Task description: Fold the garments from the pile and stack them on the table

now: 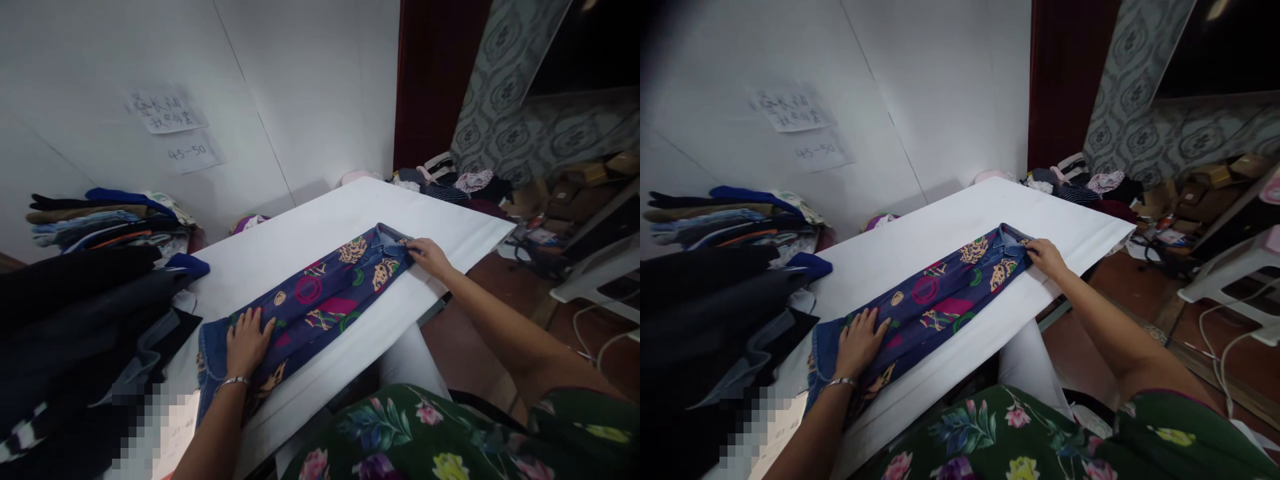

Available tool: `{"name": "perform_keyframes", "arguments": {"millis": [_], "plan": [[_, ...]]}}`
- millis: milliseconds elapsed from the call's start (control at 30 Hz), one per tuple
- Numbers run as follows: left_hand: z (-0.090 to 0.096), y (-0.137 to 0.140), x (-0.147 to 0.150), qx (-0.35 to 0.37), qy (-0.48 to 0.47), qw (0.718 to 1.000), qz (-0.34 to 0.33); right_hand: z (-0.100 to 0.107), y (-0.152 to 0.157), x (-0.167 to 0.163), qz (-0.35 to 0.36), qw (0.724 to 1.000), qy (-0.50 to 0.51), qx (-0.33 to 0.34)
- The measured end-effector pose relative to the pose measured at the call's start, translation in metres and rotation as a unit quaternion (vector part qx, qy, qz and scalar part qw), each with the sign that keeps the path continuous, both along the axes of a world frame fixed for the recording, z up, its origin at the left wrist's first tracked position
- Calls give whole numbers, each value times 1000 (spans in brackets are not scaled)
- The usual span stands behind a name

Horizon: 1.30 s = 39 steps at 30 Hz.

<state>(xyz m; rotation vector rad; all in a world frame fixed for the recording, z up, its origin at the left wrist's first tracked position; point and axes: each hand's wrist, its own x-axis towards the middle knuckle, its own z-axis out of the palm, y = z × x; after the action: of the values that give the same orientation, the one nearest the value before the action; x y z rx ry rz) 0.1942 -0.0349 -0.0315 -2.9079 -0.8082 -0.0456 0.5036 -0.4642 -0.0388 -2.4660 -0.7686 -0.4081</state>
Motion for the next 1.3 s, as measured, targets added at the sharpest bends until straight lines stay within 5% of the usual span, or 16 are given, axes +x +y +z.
{"name": "perform_keyframes", "arguments": {"millis": [133,300,533,733,867,1033,1300], "plan": [[0,0,0,3,0,1000,-4,-5,2,-10,41,999,7,-12],[1,-2,0,-3,-1,1000,6,-3,13,-12,-32,993,21,-111],[3,-7,-1,-21,-14,1000,8,1,17,-20,-92,988,19,-123],[10,-9,-4,-84,-91,992,27,-3,39,-54,83,995,-39,-26],[24,-16,-20,-104,-171,980,15,-20,53,-77,195,980,-19,-39],[29,-31,-67,-122,-205,969,-59,-32,51,-81,210,977,-15,-41],[12,-37,-123,-83,-152,980,-99,-21,70,-110,276,958,-80,24]]}}
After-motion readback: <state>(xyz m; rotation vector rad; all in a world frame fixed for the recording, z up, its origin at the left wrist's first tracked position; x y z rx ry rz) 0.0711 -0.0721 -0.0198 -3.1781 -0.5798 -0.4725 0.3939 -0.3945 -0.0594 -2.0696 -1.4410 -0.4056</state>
